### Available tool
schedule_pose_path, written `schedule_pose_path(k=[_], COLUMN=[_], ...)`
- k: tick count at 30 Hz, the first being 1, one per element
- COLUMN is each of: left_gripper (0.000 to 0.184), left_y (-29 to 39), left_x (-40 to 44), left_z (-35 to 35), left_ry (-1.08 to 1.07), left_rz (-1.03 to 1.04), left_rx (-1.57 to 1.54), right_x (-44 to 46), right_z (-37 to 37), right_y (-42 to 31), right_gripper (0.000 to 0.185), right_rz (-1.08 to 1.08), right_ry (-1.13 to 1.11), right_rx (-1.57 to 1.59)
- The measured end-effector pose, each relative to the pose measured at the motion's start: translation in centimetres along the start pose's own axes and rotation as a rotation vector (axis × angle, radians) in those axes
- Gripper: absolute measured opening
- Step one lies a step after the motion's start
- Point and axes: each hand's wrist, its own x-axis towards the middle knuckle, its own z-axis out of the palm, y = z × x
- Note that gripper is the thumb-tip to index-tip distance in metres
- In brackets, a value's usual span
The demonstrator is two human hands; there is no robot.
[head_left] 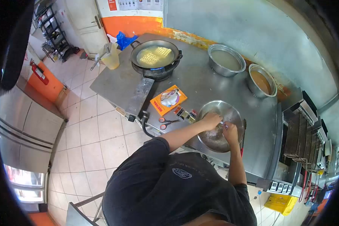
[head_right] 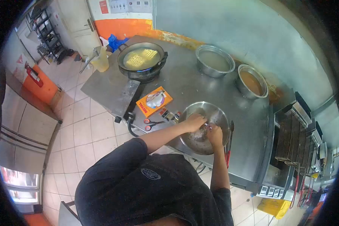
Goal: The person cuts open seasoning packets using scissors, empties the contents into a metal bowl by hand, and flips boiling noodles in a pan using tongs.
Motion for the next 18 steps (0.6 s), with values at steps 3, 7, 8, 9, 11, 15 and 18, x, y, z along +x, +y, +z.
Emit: schedule_pose_path(k=[3, 7, 8, 9, 11, 15, 18], left_gripper=[0.033, 0.061, 0.069, 0.078, 0.089, 0.091, 0.082], left_y=[0.0, 0.1, 0.9, 1.5, 2.1, 3.0, 3.4], left_x=[0.0, 0.1, -0.5, -0.9, -1.2, -2.1, -2.5], left_z=[0.0, 0.7, -0.8, -1.7, -1.7, -0.1, 0.1], left_ry=[-0.023, 0.039, 0.103, 0.165, -0.019, 0.078, -0.004], left_rz=[0.033, 0.017, -0.016, -0.049, -0.067, -0.105, -0.153], left_rx=[0.076, 0.002, -0.058, -0.119, -0.082, 0.015, -0.004], right_x=[0.0, 0.0, 0.1, 0.1, 0.0, 0.1, 0.2], right_z=[-0.1, 0.4, 0.5, 0.6, 0.8, 0.8, 1.8], right_y=[-0.8, 0.2, 0.2, 0.3, 0.4, 0.1, 1.1], right_gripper=[0.01, 0.01, 0.01, 0.01, 0.011, 0.011, 0.012], right_rz=[0.002, 0.022, 0.045, 0.069, 0.055, 0.063, 0.013], right_ry=[0.054, 0.087, 0.11, 0.132, 0.156, 0.163, 0.148], right_rx=[-0.053, -0.072, -0.063, -0.052, -0.05, -0.078, -0.013])
